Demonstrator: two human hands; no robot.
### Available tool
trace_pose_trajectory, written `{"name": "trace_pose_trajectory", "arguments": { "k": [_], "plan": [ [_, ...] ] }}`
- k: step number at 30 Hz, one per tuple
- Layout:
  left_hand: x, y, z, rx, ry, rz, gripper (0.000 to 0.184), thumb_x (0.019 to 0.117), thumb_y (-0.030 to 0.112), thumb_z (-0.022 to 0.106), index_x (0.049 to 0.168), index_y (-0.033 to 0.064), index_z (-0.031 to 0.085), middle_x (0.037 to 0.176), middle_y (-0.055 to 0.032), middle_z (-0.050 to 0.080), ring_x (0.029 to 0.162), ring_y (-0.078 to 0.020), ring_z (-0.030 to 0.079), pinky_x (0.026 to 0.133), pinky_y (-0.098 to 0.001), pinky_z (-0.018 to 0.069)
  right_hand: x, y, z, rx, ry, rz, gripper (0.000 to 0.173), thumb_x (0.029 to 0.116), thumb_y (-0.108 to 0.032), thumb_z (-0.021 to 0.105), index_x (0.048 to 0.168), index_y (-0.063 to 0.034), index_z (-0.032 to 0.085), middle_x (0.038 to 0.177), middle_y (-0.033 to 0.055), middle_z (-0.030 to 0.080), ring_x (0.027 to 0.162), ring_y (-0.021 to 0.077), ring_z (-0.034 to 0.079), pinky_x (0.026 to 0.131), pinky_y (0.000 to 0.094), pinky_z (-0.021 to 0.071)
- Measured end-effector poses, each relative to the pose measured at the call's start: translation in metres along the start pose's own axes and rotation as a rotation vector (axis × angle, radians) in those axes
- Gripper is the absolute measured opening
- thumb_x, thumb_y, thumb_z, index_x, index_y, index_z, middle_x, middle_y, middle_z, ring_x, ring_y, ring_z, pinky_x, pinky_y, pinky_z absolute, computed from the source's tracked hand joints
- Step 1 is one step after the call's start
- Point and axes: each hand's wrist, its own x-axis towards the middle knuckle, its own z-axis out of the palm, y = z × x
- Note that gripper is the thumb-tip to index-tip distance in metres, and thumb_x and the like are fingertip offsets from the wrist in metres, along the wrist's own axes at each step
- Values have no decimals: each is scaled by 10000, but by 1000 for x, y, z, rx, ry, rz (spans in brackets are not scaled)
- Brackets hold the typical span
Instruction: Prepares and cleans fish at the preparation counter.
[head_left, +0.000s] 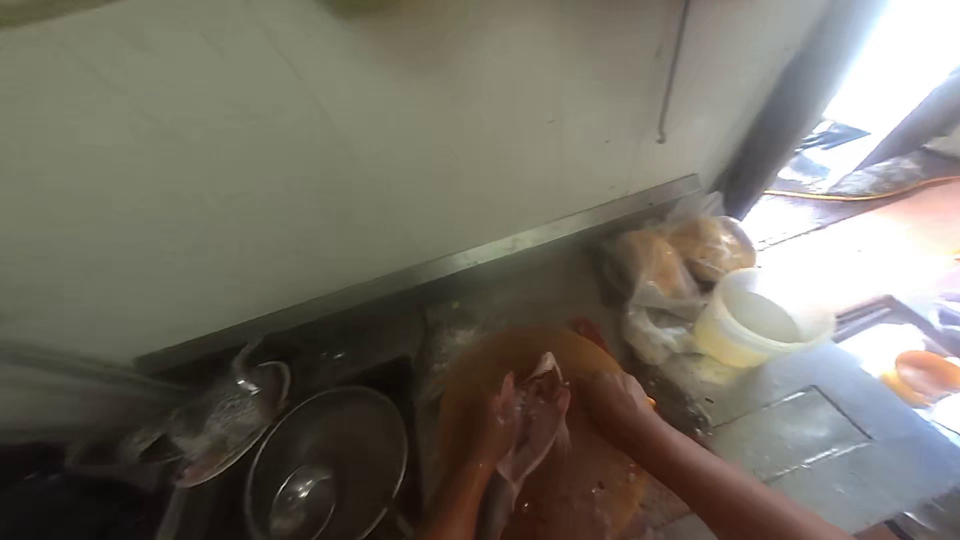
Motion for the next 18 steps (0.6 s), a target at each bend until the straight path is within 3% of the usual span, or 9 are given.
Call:
{"name": "trace_pose_trajectory", "arguments": {
  "k": [3,7,10,12,14,16,18],
  "plan": [
    [2,-4,1,36,-36,-19,451,1079,384,425,1262,66,688,1196,-147,706,1175,-271,655,1053,-488,496,-13,-19,12,-86,-123,-159,212,1016,-125,525,1158,-49,663,1091,232,688,1018,456,679,788,660,542],
    [2,-8,3,89,-1,-14,457,1077,401,404,1209,81,703,1141,-123,717,1121,-259,674,1002,-487,526,10,5,5,-118,-17,34,207,998,-249,579,1067,-122,727,1062,151,719,1013,374,699,802,605,563],
    [0,-7,3,76,-15,-23,457,1083,410,415,1328,117,665,1238,-109,700,1190,-252,649,1055,-488,494,-20,-23,4,-138,-99,-145,195,1001,-112,548,1117,-64,696,1061,200,699,989,424,688,778,623,553],
    [1,-7,7,74,1,-21,472,1083,447,411,1255,106,689,1190,-109,706,1146,-256,662,1019,-497,513,-11,-22,12,-135,-132,-180,185,997,-115,563,1114,-56,694,1069,211,695,1002,433,683,776,639,548],
    [-1,-10,10,85,21,-9,465,1080,444,420,1183,91,705,1142,-109,709,1101,-256,673,984,-493,530,8,-4,11,-126,-70,-83,183,1001,-187,584,1090,-98,717,1075,175,709,1010,405,690,779,636,557],
    [0,-10,6,80,27,6,449,1077,427,429,1192,91,704,1143,-105,710,1100,-249,674,986,-482,532,5,-3,0,-156,7,-65,175,1000,-216,580,1038,-124,724,1013,135,719,956,366,703,752,592,562],
    [-3,-9,4,73,-11,-12,438,1077,419,445,1223,85,687,1168,-119,703,1116,-262,667,994,-496,521,-16,-21,4,-150,-65,-167,176,1007,-150,556,1070,-83,706,1017,172,706,954,396,697,750,611,555]
  ]
}}
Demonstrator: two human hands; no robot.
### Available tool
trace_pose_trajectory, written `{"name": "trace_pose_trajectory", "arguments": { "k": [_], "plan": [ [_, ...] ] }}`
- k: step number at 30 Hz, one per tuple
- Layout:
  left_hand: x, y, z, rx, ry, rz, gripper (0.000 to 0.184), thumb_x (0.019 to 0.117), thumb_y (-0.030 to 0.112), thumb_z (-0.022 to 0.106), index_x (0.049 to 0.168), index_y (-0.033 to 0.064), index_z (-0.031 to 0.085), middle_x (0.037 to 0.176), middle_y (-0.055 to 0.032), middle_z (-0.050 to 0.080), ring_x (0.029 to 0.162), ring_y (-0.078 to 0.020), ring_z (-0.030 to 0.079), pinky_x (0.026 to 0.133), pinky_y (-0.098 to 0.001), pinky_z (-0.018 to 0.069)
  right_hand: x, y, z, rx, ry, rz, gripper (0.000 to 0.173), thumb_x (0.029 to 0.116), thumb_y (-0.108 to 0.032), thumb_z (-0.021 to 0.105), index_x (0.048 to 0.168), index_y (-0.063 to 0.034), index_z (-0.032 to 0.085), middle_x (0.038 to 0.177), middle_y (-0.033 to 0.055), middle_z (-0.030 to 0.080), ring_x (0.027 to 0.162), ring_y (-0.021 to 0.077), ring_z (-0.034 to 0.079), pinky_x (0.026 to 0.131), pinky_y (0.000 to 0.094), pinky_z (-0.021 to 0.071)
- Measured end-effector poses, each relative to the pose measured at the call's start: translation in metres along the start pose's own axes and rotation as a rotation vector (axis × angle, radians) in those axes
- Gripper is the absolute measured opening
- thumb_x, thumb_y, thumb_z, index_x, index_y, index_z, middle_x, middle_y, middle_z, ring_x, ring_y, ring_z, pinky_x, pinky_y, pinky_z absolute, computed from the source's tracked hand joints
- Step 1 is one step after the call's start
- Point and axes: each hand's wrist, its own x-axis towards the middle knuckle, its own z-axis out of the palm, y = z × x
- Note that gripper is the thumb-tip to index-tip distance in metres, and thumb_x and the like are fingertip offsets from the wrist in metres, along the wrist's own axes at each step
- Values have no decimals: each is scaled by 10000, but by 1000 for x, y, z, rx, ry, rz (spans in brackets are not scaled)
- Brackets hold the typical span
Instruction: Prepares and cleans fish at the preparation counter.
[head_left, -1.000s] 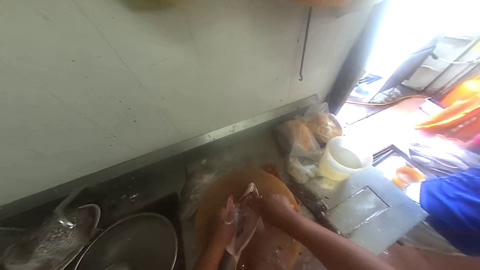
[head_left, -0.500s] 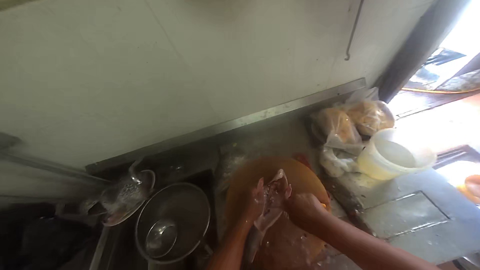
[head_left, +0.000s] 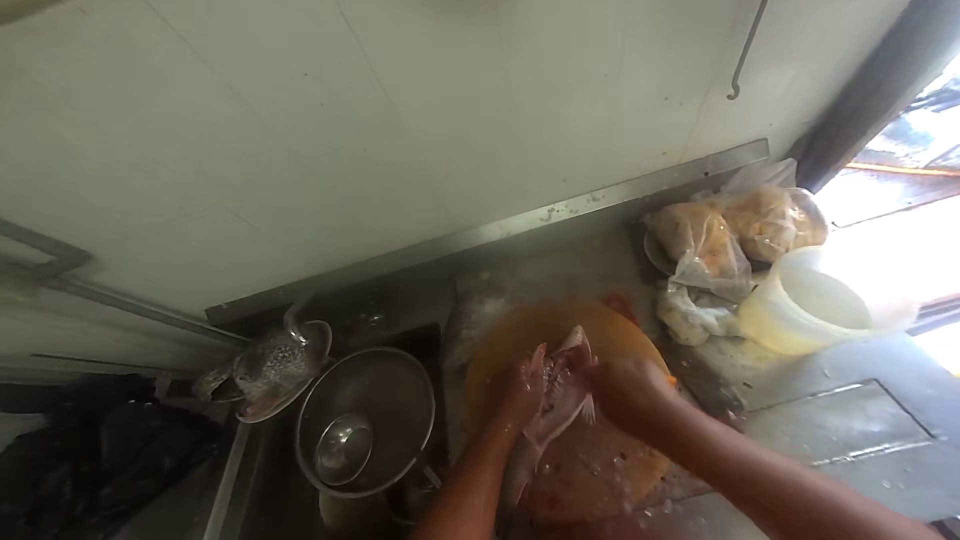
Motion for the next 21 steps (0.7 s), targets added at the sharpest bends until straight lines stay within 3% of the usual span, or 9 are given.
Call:
{"name": "trace_pose_trajectory", "arguments": {
  "k": [2,6,9,13,14,18,21],
  "plan": [
    [-1,4,0,-12,-38,-10,440,1079,409,455,1257,70,671,1193,-139,692,1138,-280,656,1012,-508,508,-1,-5,9,25,-69,-54,177,1002,-126,564,1095,-57,698,1056,199,699,991,424,686,766,637,546],
    [-1,6,-1,26,-9,-24,428,1073,399,457,1228,73,686,1165,-142,704,1116,-284,671,997,-510,522,8,20,7,22,45,141,184,998,-230,581,1059,-139,728,1024,138,726,976,374,705,770,600,561],
    [-6,7,0,-11,-28,2,395,1070,329,497,1343,85,645,1274,-135,679,1194,-274,644,1058,-500,493,-20,-13,12,62,-92,-32,211,1019,-155,539,1138,-61,686,1068,219,693,996,449,682,777,656,544],
    [-3,6,6,-5,40,34,413,1077,387,463,1276,102,686,1217,-101,701,1143,-251,663,1017,-487,518,2,18,25,93,29,116,217,1032,-258,553,1083,-127,718,1026,152,725,976,382,706,774,606,560],
    [-1,6,3,-7,52,34,412,1077,388,459,1279,109,685,1228,-92,701,1154,-241,661,1029,-476,514,-1,16,18,65,33,122,207,1027,-230,543,1083,-127,713,1019,145,723,963,374,708,762,592,564],
    [-1,4,2,2,-9,38,412,1075,365,481,1346,104,649,1273,-115,684,1190,-265,646,1054,-502,493,-11,-9,18,71,-90,-48,203,1023,-113,529,1144,-53,680,1070,218,694,1000,443,684,780,648,544],
    [5,-3,5,23,16,46,436,1076,415,449,1244,88,684,1165,-120,704,1102,-267,674,984,-507,529,19,27,15,55,57,81,174,1005,-213,579,1070,-139,723,1017,141,723,967,376,704,762,612,560]
  ]
}}
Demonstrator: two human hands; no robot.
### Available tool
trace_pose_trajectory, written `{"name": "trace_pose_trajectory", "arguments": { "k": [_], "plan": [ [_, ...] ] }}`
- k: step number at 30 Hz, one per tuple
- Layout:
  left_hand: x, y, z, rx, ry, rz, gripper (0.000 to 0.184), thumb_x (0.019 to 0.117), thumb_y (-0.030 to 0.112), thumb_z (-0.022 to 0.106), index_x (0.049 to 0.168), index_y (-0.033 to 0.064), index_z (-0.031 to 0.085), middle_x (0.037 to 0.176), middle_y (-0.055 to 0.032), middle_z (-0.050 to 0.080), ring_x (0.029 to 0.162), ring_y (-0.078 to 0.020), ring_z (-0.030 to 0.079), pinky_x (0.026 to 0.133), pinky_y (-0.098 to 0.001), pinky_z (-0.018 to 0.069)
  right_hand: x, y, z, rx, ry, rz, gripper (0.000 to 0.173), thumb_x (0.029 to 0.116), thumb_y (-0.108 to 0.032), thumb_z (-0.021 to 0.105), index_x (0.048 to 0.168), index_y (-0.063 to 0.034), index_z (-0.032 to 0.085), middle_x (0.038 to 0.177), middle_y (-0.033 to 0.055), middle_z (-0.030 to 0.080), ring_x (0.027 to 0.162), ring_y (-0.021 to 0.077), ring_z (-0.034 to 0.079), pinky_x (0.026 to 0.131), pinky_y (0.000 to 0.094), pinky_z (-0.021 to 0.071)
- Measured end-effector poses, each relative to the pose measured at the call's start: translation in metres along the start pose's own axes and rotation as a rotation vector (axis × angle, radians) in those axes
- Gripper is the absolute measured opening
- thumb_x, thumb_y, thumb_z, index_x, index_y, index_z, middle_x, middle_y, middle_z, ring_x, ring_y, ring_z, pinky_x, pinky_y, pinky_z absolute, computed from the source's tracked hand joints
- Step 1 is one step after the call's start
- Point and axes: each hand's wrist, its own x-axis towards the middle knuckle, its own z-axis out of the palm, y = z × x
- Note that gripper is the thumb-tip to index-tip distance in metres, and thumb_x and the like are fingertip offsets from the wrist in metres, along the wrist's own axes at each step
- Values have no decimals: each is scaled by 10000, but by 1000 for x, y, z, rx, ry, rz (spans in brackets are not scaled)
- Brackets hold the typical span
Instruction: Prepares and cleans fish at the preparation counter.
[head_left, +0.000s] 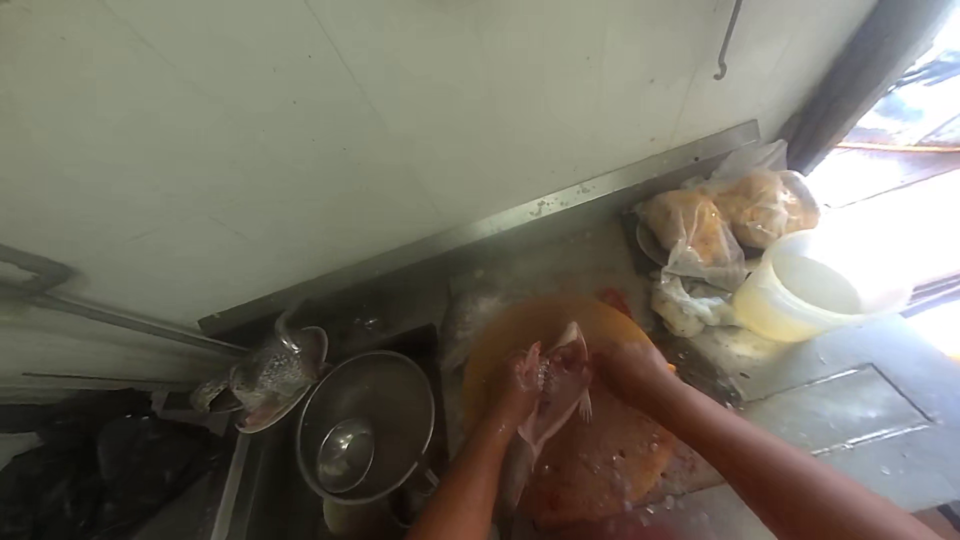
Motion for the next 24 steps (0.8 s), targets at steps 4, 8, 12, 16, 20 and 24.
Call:
{"name": "trace_pose_trajectory", "arguments": {
  "k": [4,8,12,16,20,24],
  "plan": [
    [2,-10,2,-19,-1,13,419,1067,395,467,1256,95,690,1177,-113,709,1121,-256,671,1005,-505,526,-5,-18,-6,17,13,-53,157,996,-167,581,1086,-142,707,993,137,714,925,367,706,727,592,562],
    [10,-12,1,-44,22,22,464,1070,436,451,1116,57,715,1044,-129,715,1014,-267,689,937,-498,550,14,1,-7,46,58,43,150,978,-194,622,1071,-135,723,1014,146,722,944,377,707,741,608,567],
    [9,-14,0,-41,-18,-23,437,1063,419,473,1146,59,707,1072,-134,713,1045,-274,684,955,-510,540,4,-14,-4,32,8,-64,152,1003,-198,584,1079,-145,704,989,141,715,924,378,704,728,606,556],
    [11,-11,-4,-67,-14,-15,456,1068,421,464,1126,37,704,1043,-149,711,1022,-281,688,946,-499,548,20,8,-11,67,50,78,152,967,-242,636,1035,-139,725,1000,142,720,950,383,703,740,623,560],
    [13,-15,-1,-91,-11,-4,455,1072,417,454,1075,42,712,984,-137,709,970,-269,690,912,-506,551,10,-11,-3,59,-14,16,194,1006,-187,574,1154,-117,677,1026,167,708,953,396,702,744,613,562],
    [15,-10,-6,-83,-4,-16,465,1072,414,452,1090,25,706,1007,-154,709,992,-283,689,929,-503,549,21,7,-13,87,51,148,162,969,-225,621,1049,-121,715,1002,154,720,956,386,706,749,608,565]
  ]
}}
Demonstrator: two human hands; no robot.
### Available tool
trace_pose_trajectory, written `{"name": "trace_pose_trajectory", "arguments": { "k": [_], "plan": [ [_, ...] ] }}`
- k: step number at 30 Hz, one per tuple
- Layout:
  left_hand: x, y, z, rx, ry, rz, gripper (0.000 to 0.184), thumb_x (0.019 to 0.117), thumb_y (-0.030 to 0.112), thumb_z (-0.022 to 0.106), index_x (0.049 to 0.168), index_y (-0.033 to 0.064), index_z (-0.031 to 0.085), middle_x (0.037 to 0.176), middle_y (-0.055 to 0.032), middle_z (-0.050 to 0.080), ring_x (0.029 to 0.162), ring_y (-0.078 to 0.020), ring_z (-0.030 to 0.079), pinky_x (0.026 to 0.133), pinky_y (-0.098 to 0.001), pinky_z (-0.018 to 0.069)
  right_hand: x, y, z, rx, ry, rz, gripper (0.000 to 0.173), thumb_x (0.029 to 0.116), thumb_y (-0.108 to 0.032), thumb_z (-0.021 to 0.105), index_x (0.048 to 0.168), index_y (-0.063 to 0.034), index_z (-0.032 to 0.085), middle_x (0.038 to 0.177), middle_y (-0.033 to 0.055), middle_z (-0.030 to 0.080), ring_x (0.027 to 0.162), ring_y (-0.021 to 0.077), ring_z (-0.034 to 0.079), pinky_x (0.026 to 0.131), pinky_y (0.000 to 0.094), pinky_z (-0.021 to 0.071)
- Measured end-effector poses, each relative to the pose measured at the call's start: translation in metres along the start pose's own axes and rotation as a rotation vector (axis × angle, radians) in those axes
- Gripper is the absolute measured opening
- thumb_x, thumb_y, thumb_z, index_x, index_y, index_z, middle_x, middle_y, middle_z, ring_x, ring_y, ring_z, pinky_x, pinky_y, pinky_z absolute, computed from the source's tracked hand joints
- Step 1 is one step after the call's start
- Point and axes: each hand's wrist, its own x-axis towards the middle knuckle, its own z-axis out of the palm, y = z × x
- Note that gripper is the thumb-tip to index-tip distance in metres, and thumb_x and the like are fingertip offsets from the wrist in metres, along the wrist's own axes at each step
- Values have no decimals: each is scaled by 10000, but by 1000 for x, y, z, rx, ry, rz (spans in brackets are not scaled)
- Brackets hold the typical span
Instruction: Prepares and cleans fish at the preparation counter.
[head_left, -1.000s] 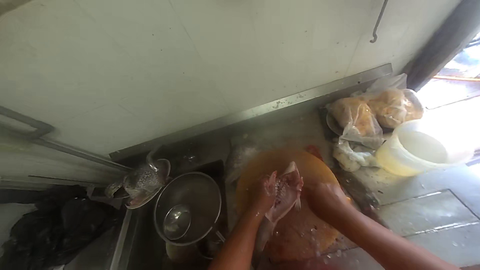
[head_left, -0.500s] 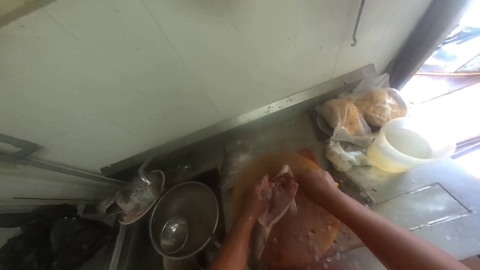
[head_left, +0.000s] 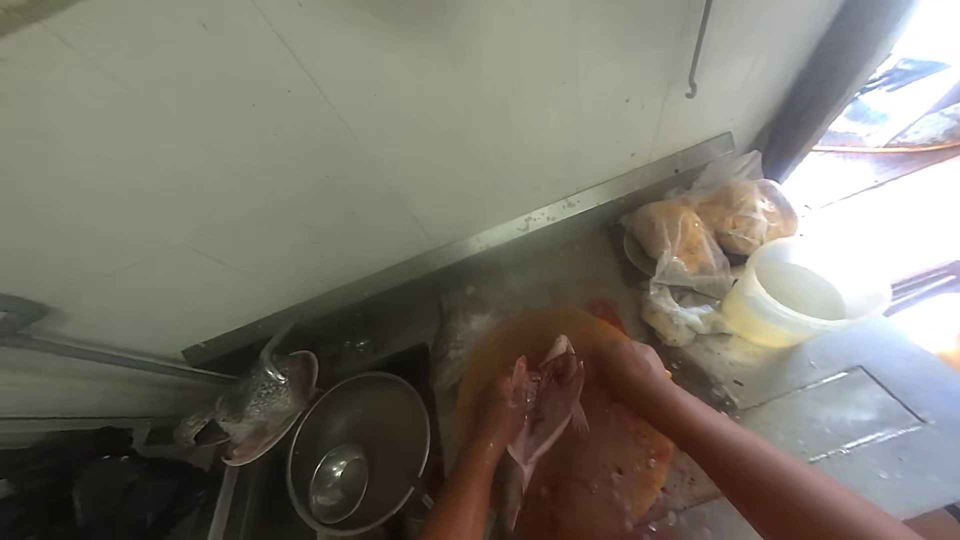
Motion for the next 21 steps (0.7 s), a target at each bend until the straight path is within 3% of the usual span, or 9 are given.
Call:
{"name": "trace_pose_trajectory", "arguments": {
  "k": [2,4,8,10,13,15,18,20,21],
  "plan": [
    [-1,-2,0,-8,-5,-10,460,1074,413,453,1073,32,711,980,-146,708,968,-277,691,910,-502,553,-15,-16,5,-10,-38,-75,246,987,-160,586,1219,-139,666,1015,173,709,947,407,702,736,611,564],
    [-2,-1,7,-15,-8,-9,470,1076,425,450,1045,38,714,941,-140,703,930,-277,691,879,-511,555,-12,-17,19,-12,-68,-116,268,1009,-181,566,1263,-121,630,1025,180,705,954,414,703,742,616,564],
    [-3,-2,5,-4,1,-12,454,1066,408,457,1101,34,713,1025,-144,713,1001,-273,691,939,-501,549,-6,-8,10,19,29,-55,164,971,-211,622,1097,-144,703,991,147,720,936,385,707,731,612,565],
    [-6,-5,9,10,3,-12,431,1060,401,465,1134,53,709,1038,-127,717,1007,-261,691,938,-496,550,-21,-22,14,31,-8,-89,257,1006,-189,571,1246,-167,658,992,162,713,928,398,706,730,605,563],
    [-10,-1,16,4,23,-9,432,1065,403,475,1158,51,708,1078,-129,720,1033,-264,692,955,-499,546,-13,-19,29,40,-56,-43,330,1004,-209,571,1328,-158,609,1035,179,711,973,409,704,754,614,566],
    [-11,3,13,24,45,-10,434,1062,395,470,1182,53,708,1115,-123,719,1069,-252,687,985,-483,537,-14,-20,23,50,-34,18,285,986,-191,584,1259,-135,647,1046,180,716,977,406,706,758,613,571],
    [-13,-1,16,38,52,-4,438,1062,396,455,1162,57,715,1110,-121,720,1068,-250,687,982,-487,536,-33,-40,21,65,-114,-8,430,1007,-151,523,1435,-108,511,1063,198,704,989,421,704,785,609,568],
    [-13,-2,22,22,72,13,449,1066,397,446,1109,47,723,1055,-127,723,1022,-260,693,947,-498,546,-27,-38,33,92,-107,-18,355,1004,-150,529,1352,-82,549,1048,213,702,978,433,704,773,626,567],
    [-13,-1,23,9,80,17,446,1068,393,446,1102,45,723,1039,-127,723,1010,-262,695,941,-497,549,-22,-31,35,90,-84,-9,411,1011,-155,534,1419,-105,516,1040,211,706,970,435,707,770,626,569]
  ]
}}
